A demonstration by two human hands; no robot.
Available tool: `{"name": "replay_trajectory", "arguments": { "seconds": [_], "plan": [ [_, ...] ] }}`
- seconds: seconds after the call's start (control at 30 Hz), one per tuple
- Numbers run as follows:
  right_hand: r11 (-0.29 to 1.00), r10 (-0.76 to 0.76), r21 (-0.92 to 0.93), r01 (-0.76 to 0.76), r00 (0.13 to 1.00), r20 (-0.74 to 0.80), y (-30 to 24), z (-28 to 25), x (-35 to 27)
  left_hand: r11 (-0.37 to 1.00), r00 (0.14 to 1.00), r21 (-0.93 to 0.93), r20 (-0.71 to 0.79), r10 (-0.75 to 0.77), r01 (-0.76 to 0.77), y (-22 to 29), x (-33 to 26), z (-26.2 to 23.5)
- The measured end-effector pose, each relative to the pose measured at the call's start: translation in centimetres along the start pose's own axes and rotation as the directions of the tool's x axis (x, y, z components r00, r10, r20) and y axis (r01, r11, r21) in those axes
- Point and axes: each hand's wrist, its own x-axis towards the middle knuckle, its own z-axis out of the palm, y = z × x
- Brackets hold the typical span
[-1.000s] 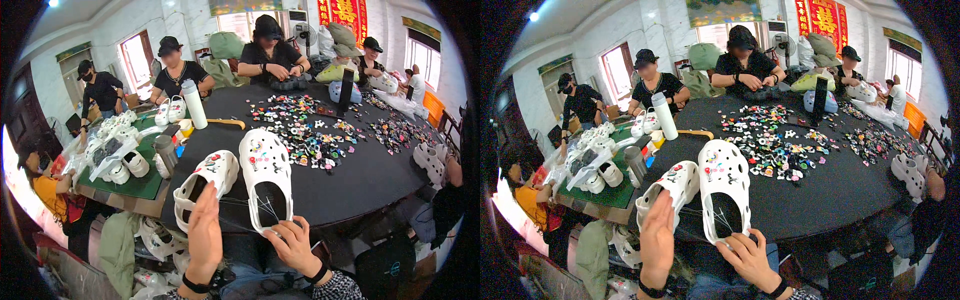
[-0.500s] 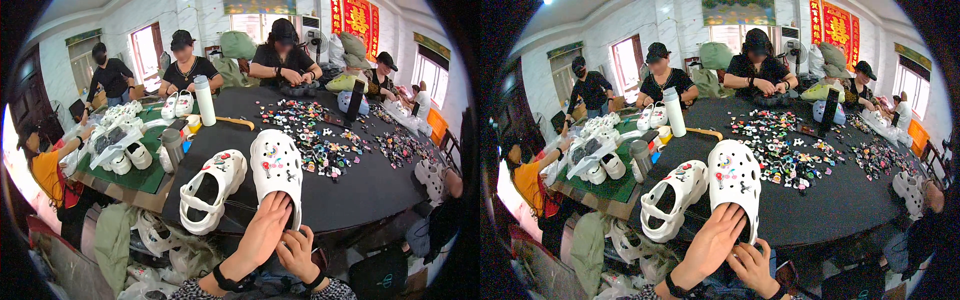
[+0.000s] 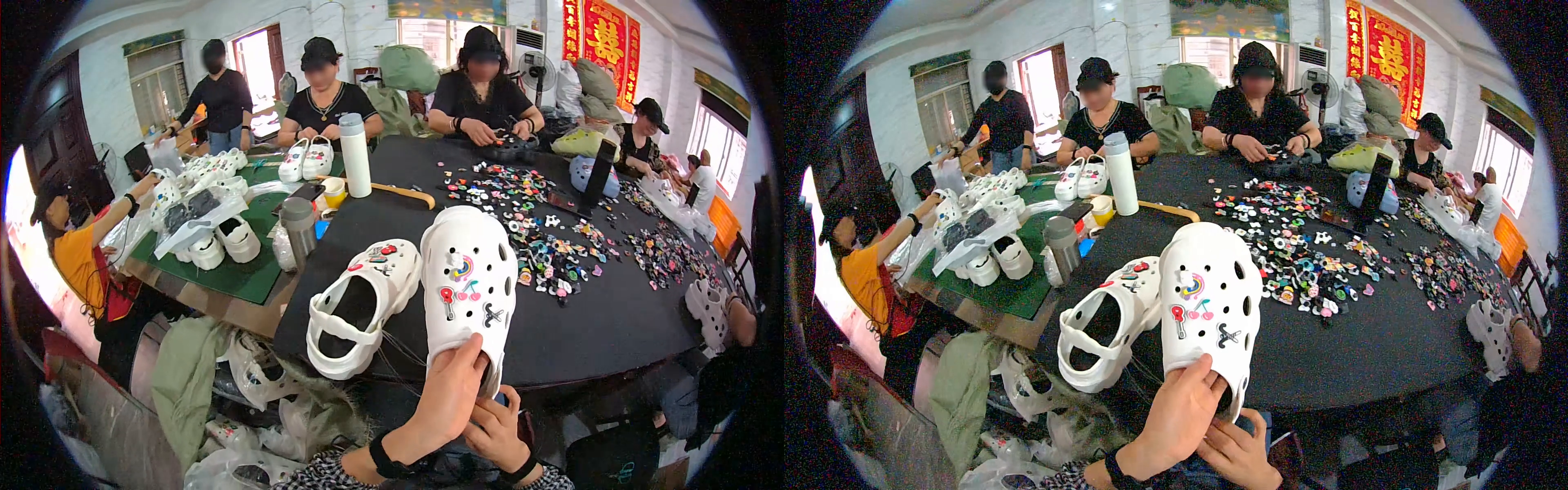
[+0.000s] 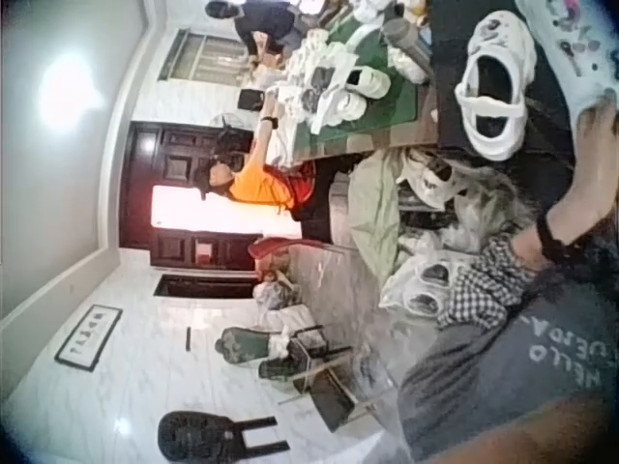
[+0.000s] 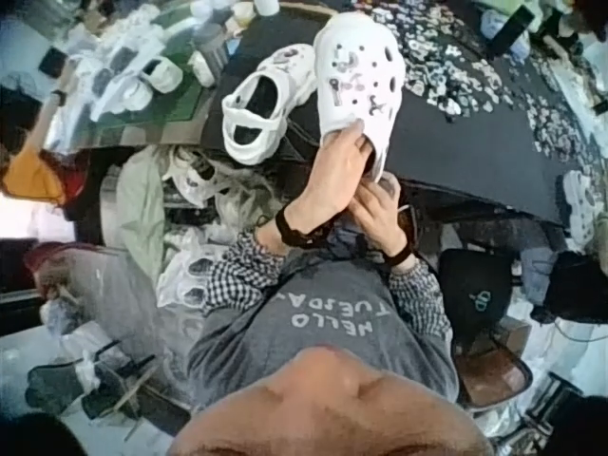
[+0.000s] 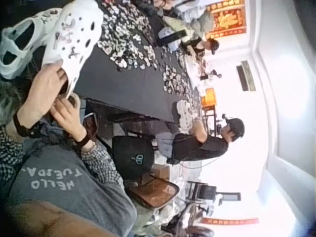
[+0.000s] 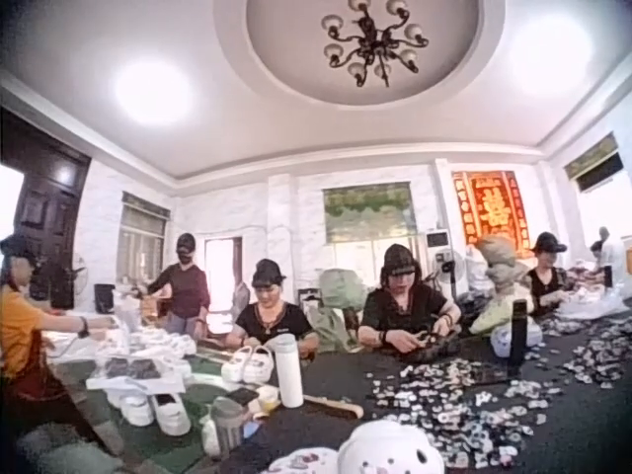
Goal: Adding decorative charms to white clog shoes and then placing them in a plastic bag.
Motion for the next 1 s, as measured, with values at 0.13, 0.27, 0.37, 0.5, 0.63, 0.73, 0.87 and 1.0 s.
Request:
{"name": "replay_trajectory", "arguments": {
  "seconds": [0.13, 0.27, 0.37, 0.5, 0.63, 0.73, 0.87, 1.0],
  "plan": [
    [0.996, 0.007, 0.083, -0.010, 0.999, 0.042, -0.6, -0.6, 1.3, 0.998, 0.999, 0.058, -0.049, -0.008, 0.011, 1.1, 0.1, 0.0],
    [0.986, 0.038, 0.159, -0.048, 0.997, 0.065, -0.5, -0.3, 2.1, 0.998, 0.995, 0.059, -0.095, -0.029, 0.035, 1.2, 1.2, -1.5],
    [0.980, 0.069, 0.182, -0.085, 0.994, 0.089, 0.1, -0.7, 2.5, 0.999, 0.991, 0.031, -0.132, -0.026, 0.030, 1.2, 1.7, -1.0],
    [0.979, 0.037, 0.195, -0.063, 0.990, 0.136, 1.0, -1.5, 3.9, 0.999, 0.987, -0.020, -0.150, -0.053, 0.050, 0.3, 3.0, -2.2],
    [0.941, -0.059, 0.333, 0.069, 0.997, -0.040, 1.9, -1.6, 6.7, 0.990, 0.979, 0.014, -0.147, -0.140, 0.144, 1.3, 3.3, -2.0],
    [0.915, 0.029, 0.404, -0.007, 0.998, -0.049, 2.0, -1.4, 7.5, 0.976, 0.971, 0.041, -0.122, -0.205, 0.212, 1.9, 3.8, -2.3],
    [0.884, 0.065, 0.464, -0.055, 0.998, -0.006, 3.1, -1.6, 8.8, 0.986, 0.984, 0.020, -0.074, -0.163, 0.165, 1.6, 4.7, -3.8],
    [0.852, 0.122, 0.494, -0.171, 0.984, 0.130, 3.8, -1.7, 8.3, 0.449, 0.972, 0.883, 0.207, -0.112, -0.137, 2.3, 5.3, -5.2]
  ]
}}
